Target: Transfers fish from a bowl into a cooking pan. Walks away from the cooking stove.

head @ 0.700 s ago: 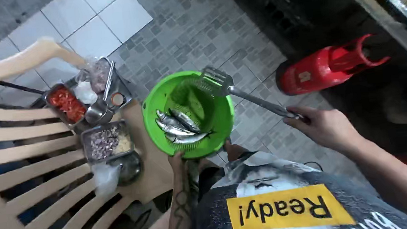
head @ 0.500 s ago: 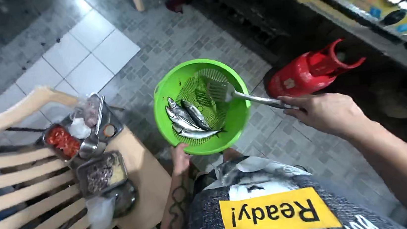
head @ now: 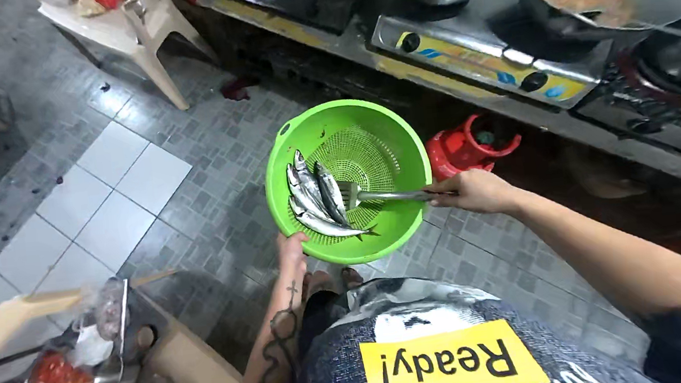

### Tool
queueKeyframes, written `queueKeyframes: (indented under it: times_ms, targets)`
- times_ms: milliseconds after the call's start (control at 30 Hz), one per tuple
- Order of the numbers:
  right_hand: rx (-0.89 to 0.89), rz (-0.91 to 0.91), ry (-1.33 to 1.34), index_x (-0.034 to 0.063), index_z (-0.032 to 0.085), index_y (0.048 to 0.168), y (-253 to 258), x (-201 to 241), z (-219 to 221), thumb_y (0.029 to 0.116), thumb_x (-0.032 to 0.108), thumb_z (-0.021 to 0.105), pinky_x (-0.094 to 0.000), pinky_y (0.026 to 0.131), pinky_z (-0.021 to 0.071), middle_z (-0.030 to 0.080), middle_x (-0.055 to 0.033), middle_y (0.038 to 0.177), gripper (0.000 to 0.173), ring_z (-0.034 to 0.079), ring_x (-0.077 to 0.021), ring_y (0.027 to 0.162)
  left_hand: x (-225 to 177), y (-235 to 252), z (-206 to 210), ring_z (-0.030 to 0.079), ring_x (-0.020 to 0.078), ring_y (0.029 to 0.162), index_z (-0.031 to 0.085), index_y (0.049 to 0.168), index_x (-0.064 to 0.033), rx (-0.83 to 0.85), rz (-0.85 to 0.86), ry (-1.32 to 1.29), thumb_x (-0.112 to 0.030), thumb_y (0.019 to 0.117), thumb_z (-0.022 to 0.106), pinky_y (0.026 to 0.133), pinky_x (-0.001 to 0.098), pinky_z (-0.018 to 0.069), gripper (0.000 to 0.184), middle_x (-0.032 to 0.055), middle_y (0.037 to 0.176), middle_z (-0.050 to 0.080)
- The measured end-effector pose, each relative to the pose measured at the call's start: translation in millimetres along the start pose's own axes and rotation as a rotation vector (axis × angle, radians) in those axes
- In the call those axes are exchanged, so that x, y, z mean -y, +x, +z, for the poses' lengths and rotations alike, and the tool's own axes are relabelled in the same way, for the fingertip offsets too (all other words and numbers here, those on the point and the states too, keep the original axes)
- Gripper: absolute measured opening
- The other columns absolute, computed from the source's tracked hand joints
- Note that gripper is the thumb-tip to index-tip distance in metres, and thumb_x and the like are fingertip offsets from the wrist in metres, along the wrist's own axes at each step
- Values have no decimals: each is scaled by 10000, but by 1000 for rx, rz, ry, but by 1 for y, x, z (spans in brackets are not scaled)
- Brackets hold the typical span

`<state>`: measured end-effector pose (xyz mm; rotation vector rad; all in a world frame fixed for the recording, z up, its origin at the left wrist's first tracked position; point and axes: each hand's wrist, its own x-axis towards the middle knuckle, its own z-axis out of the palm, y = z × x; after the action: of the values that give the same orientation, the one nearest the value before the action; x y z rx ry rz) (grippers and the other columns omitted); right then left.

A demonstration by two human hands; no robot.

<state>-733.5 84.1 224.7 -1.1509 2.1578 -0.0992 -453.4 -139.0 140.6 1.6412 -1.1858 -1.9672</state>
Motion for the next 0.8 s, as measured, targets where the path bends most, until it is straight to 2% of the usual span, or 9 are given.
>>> queueKeyframes:
  times_ms: [67,133,267,333,433,567,700,800]
  targets:
    - [1,38,53,175,687,1371,4,-16,-11,1037,333,640,-672,944,474,733,-212,1107,372,679,-418,1042,-19,15,18,653,276,936,472,1366,50,19,15,44,156,848,559,742,416,578,535,241,1155,606]
    - [-19,56,110,163,688,1368,6,-31,-23,1037,310,644,-672,935,476,740,-214,1095,365,686,-413,1026,-38,33,33,653,275,947,477,1364,58,41,32,82,168,840,560,755,416,579,541,245,1164,606]
    - [-47,92,229,167,669,1392,28,-50,-35,1038,290,643,-600,873,506,740,-198,1070,376,685,-343,904,-76,75,65,649,263,951,475,1371,56,97,50,142,188,826,559,767,401,572,567,240,1171,603]
    - [-83,89,227,185,668,1397,40,-56,-51,1035,292,645,-613,876,495,741,-197,1070,378,683,-349,915,-98,102,79,650,262,957,479,1363,54,125,51,153,191,822,557,775,403,574,564,237,1174,604]
    - [-148,109,235,154,678,1380,49,-57,-79,1028,281,651,-642,879,496,743,-217,1073,375,693,-377,923,-140,141,98,647,260,935,478,1356,57,144,31,187,190,829,560,760,396,574,549,235,1161,601]
    - [-240,192,369,135,670,1380,65,-53,-107,1019,247,651,-472,716,512,728,-160,953,378,614,-210,714,-196,185,125,649,259,910,467,1357,59,183,45,213,182,830,553,738,403,577,548,234,1141,602]
    - [-357,266,593,93,670,1357,80,-38,-129,1013,178,650,-220,561,433,704,-30,874,355,490,-5,589,-240,212,156,649,246,863,469,1342,57,212,46,218,159,851,548,700,395,578,508,223,1099,605]
    - [-411,294,685,90,664,1364,88,-34,-160,1014,160,644,-196,530,404,680,-7,832,357,464,11,559,-265,223,180,643,254,850,463,1347,45,210,33,173,145,868,534,683,403,575,495,219,1084,602]
